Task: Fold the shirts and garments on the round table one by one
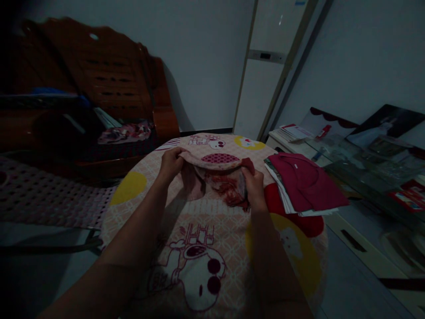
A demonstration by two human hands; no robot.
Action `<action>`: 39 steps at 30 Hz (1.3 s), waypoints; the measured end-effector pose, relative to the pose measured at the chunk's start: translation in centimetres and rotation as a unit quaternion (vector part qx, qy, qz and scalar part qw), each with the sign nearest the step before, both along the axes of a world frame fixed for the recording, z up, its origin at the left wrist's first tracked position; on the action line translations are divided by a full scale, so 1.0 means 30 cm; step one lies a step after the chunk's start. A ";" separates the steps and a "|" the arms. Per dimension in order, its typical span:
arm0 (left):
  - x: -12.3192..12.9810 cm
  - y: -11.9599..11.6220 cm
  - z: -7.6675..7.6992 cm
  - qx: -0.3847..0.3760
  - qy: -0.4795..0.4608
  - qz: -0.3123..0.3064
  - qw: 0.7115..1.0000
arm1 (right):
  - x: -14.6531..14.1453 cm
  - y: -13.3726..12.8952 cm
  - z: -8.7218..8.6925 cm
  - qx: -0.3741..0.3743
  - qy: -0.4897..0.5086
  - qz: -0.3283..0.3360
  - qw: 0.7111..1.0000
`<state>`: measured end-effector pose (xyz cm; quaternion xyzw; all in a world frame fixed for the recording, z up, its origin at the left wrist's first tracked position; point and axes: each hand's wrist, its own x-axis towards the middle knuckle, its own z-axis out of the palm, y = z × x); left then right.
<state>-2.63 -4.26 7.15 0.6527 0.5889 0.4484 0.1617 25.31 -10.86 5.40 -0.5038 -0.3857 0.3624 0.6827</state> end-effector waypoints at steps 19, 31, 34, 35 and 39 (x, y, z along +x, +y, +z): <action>-0.048 0.028 -0.063 -0.226 0.326 -0.088 0.914 | 0.014 -0.007 -0.019 -0.220 -0.582 0.173 0.764; 0.190 0.266 0.120 0.000 0.155 0.011 0.988 | -0.032 -0.010 0.010 -0.076 -0.569 -0.125 0.810; 0.167 0.258 0.056 0.014 0.127 0.021 0.992 | -0.073 -0.012 0.008 -0.077 -0.576 -0.038 0.813; 0.152 0.248 0.028 0.011 0.117 0.023 0.993 | -0.088 -0.013 0.008 -0.064 -0.571 -0.006 0.819; 0.056 0.195 -0.076 -0.034 0.027 0.060 0.997 | -0.150 -0.030 0.013 0.003 -0.491 0.139 0.860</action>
